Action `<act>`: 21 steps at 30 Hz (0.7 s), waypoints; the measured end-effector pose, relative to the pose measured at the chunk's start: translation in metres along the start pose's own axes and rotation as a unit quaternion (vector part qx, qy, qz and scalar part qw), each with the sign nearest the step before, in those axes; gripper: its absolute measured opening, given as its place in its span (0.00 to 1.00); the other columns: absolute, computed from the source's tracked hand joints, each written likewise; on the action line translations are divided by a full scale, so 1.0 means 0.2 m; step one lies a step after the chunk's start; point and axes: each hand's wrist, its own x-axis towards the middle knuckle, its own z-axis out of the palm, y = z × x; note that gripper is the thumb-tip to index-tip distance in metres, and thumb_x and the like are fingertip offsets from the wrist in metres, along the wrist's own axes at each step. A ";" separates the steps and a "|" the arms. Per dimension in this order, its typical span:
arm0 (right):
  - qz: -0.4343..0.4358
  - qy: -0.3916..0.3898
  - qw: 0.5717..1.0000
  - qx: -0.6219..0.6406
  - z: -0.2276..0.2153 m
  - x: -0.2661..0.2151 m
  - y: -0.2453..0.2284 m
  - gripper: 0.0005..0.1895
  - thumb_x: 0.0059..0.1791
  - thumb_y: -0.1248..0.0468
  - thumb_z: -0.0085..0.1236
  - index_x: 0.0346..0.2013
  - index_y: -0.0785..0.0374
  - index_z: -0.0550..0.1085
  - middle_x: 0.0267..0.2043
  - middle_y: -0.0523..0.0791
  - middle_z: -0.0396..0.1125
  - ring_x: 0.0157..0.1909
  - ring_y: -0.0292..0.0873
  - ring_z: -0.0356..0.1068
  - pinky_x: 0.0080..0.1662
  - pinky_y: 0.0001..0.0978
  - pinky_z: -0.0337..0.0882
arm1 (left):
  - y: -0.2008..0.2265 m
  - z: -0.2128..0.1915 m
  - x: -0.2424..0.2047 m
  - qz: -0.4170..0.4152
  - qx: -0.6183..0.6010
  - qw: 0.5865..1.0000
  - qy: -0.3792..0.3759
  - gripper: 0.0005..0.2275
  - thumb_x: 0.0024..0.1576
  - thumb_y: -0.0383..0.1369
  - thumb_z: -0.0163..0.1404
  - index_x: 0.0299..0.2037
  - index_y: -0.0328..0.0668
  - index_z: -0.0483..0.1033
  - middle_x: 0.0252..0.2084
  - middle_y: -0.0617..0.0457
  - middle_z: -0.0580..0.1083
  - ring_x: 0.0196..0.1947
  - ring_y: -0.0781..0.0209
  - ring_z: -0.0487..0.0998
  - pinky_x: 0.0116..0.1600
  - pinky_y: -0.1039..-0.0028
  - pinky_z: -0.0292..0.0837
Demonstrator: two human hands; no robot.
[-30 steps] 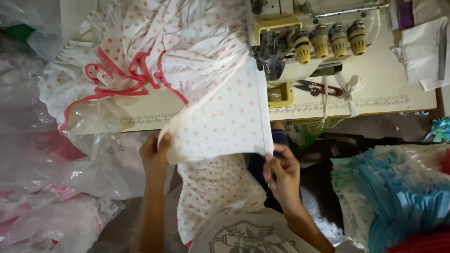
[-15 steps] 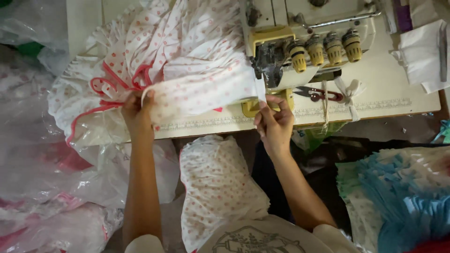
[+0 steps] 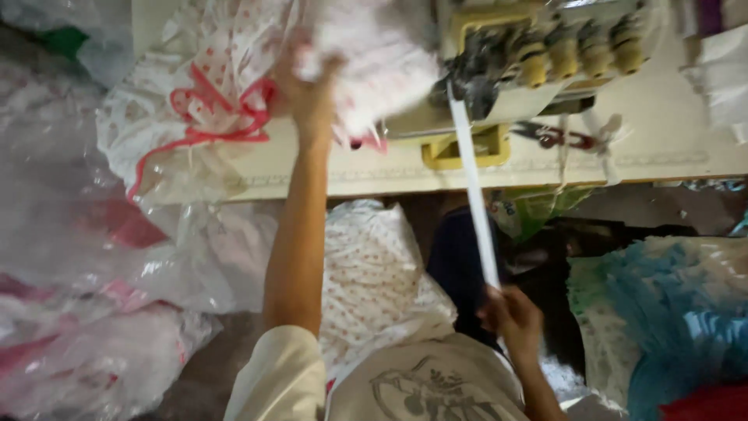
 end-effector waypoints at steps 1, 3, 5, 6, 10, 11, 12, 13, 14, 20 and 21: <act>0.020 0.006 0.999 -0.050 -0.14 -0.01 0.13 0.11 0.53 0.60 0.60 0.40 0.66 0.77 0.20 0.54 0.72 0.18 0.42 0.70 0.22 0.30 0.70 | 0.03 -0.13 -0.01 0.159 -0.024 0.982 0.101 0.24 0.49 0.49 0.67 0.52 0.59 0.74 0.58 0.48 0.75 0.59 0.44 0.75 0.64 0.59 0.66; 0.045 0.007 0.994 -0.103 -0.39 -0.01 0.37 0.12 0.54 0.57 0.59 0.41 0.64 0.78 0.23 0.50 0.73 0.24 0.41 0.72 0.30 0.30 0.72 | 0.01 -0.34 -0.02 0.309 -0.039 0.930 0.197 0.16 0.56 0.44 0.61 0.45 0.47 0.71 0.50 0.52 0.78 0.53 0.55 0.78 0.60 0.68 0.68; -0.142 0.001 0.936 -0.322 -0.61 0.04 0.59 0.11 0.54 0.62 0.60 0.30 0.61 0.83 0.34 0.40 0.78 0.36 0.31 0.73 0.44 0.28 0.69 | -0.11 -0.48 -0.01 0.216 0.235 0.938 0.136 0.45 0.63 0.55 0.64 0.75 0.42 0.43 0.70 0.27 0.54 0.72 0.27 0.58 0.72 0.45 0.63; -0.135 -0.006 0.936 -0.325 -0.68 0.13 0.70 0.11 0.54 0.62 0.60 0.30 0.61 0.83 0.34 0.40 0.78 0.36 0.31 0.73 0.44 0.28 0.69 | -0.12 -0.52 -0.13 0.209 0.242 0.938 0.135 0.45 0.63 0.55 0.64 0.75 0.42 0.43 0.70 0.27 0.54 0.72 0.27 0.58 0.72 0.45 0.63; -0.298 0.007 0.791 -0.534 -0.58 0.20 0.53 0.14 0.56 0.54 0.60 0.46 0.62 0.79 0.41 0.51 0.73 0.46 0.51 0.75 0.52 0.41 0.73 | -0.28 -0.50 -0.68 0.336 0.323 0.884 0.026 0.25 0.61 0.44 0.59 0.52 0.44 0.53 0.52 0.47 0.56 0.52 0.43 0.58 0.56 0.58 0.59; -0.214 0.028 0.906 -0.363 -0.50 0.14 0.27 0.19 0.56 0.56 0.69 0.48 0.72 0.78 0.39 0.58 0.73 0.43 0.59 0.75 0.46 0.45 0.73 | -0.32 -0.46 -0.82 0.385 0.305 0.870 -0.041 0.11 0.50 0.35 0.62 0.26 0.54 0.69 0.24 0.64 0.75 0.22 0.57 0.78 0.26 0.70 0.67; -0.211 0.028 0.907 -0.362 -0.43 0.14 0.22 0.19 0.56 0.56 0.69 0.48 0.72 0.78 0.39 0.58 0.73 0.43 0.59 0.75 0.46 0.45 0.73 | -0.46 -0.36 -0.87 0.385 0.306 0.870 -0.044 0.11 0.50 0.35 0.62 0.26 0.54 0.69 0.24 0.64 0.75 0.22 0.57 0.78 0.26 0.70 0.67; -0.221 -0.002 0.921 -0.321 -0.37 0.14 0.17 0.13 0.55 0.61 0.68 0.51 0.65 0.80 0.40 0.54 0.75 0.44 0.54 0.76 0.48 0.42 0.74 | -0.61 -0.27 -0.92 0.287 0.294 0.883 -0.227 0.05 0.52 0.34 0.59 0.29 0.54 0.74 0.27 0.57 0.77 0.29 0.48 0.80 0.34 0.60 0.71; -0.231 -0.032 0.931 -0.279 -0.30 0.15 0.11 0.13 0.53 0.67 0.67 0.53 0.59 0.80 0.41 0.49 0.76 0.46 0.50 0.76 0.49 0.38 0.74 | -0.75 -0.17 -0.96 0.176 0.269 0.858 -0.399 0.01 0.54 0.34 0.56 0.31 0.53 0.79 0.30 0.49 0.80 0.37 0.39 0.82 0.42 0.49 0.75; -0.191 -0.113 0.955 -0.198 -0.05 0.13 -0.15 0.14 0.51 0.70 0.65 0.52 0.59 0.80 0.39 0.49 0.77 0.43 0.48 0.78 0.48 0.40 0.76 | -1.46 0.26 -0.83 0.328 0.489 0.725 -0.357 0.07 0.48 0.32 0.57 0.36 0.49 0.84 0.40 0.46 0.80 0.46 0.42 0.80 0.48 0.45 0.69; -0.190 -0.109 0.955 -0.199 -0.03 0.14 -0.14 0.14 0.51 0.70 0.65 0.52 0.59 0.80 0.39 0.49 0.77 0.43 0.48 0.78 0.48 0.40 0.76 | -1.46 0.28 -0.83 0.330 0.487 0.724 -0.359 0.07 0.48 0.32 0.57 0.36 0.49 0.84 0.40 0.46 0.80 0.46 0.42 0.80 0.48 0.45 0.69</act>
